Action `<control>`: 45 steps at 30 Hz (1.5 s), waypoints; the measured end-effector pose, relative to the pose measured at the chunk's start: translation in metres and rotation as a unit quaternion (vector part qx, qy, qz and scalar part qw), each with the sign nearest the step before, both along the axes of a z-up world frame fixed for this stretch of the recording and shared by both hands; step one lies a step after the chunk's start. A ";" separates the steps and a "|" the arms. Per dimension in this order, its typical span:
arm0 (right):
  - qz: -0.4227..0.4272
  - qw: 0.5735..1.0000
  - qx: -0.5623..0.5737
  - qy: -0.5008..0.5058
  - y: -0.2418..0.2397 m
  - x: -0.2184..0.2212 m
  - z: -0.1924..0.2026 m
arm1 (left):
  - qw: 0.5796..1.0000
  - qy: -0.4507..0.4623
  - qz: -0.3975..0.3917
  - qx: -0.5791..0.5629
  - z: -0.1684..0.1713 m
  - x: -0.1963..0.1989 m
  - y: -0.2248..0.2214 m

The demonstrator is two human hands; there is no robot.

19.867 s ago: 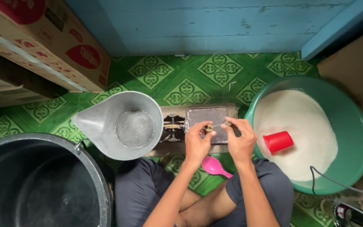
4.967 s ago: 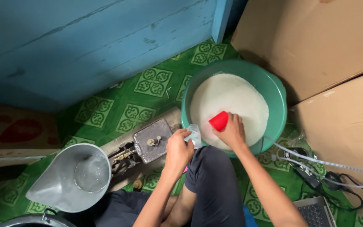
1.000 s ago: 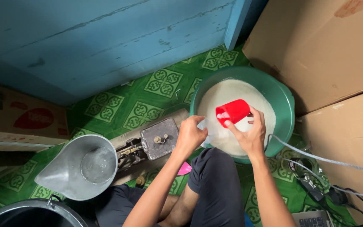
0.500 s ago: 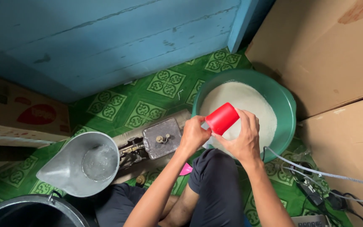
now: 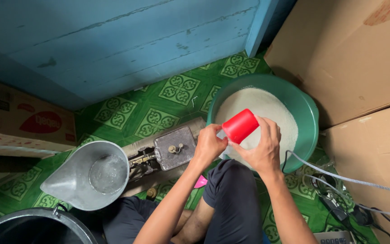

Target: The person uses a scale to weigh out a white powdered substance, using a red scoop to transfer the powder from a large green basin into a small plastic bag, and then sealing the bag using a heat sealer.

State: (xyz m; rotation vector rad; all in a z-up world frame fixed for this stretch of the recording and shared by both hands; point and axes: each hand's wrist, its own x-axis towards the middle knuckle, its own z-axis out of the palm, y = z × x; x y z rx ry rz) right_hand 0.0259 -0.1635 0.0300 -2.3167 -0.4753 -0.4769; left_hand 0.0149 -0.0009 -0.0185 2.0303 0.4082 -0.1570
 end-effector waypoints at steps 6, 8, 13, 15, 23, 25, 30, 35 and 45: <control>-0.034 0.988 0.113 0.096 -0.014 0.012 -0.029 | 1.000 -0.011 0.015 -0.007 0.027 -0.010 -0.003; -0.053 0.983 0.129 0.121 -0.023 0.017 -0.041 | 1.000 -0.019 0.013 -0.009 0.023 -0.013 0.000; -0.106 0.974 0.139 0.144 -0.040 0.032 -0.091 | 0.999 -0.048 0.003 0.004 0.014 -0.024 0.006; -0.127 0.975 0.107 0.145 -0.044 0.038 -0.121 | 0.999 -0.050 0.009 0.000 0.026 -0.032 0.010; -0.095 0.972 -0.034 0.210 -0.021 0.036 -0.175 | 0.998 -0.056 0.038 0.010 0.028 -0.049 0.017; -0.080 0.975 -0.036 0.203 -0.014 0.030 -0.170 | 0.998 -0.045 0.044 -0.003 0.026 -0.049 0.018; -0.088 0.954 0.019 0.287 -0.033 0.040 -0.202 | 0.999 -0.030 0.038 -0.006 0.029 -0.043 0.013; -0.106 0.945 0.066 0.301 -0.048 0.044 -0.187 | 0.999 -0.030 0.023 -0.006 0.023 -0.031 0.009; -0.147 0.937 0.142 0.283 -0.052 0.037 -0.112 | 1.000 -0.016 -0.009 0.012 -0.003 -0.007 -0.002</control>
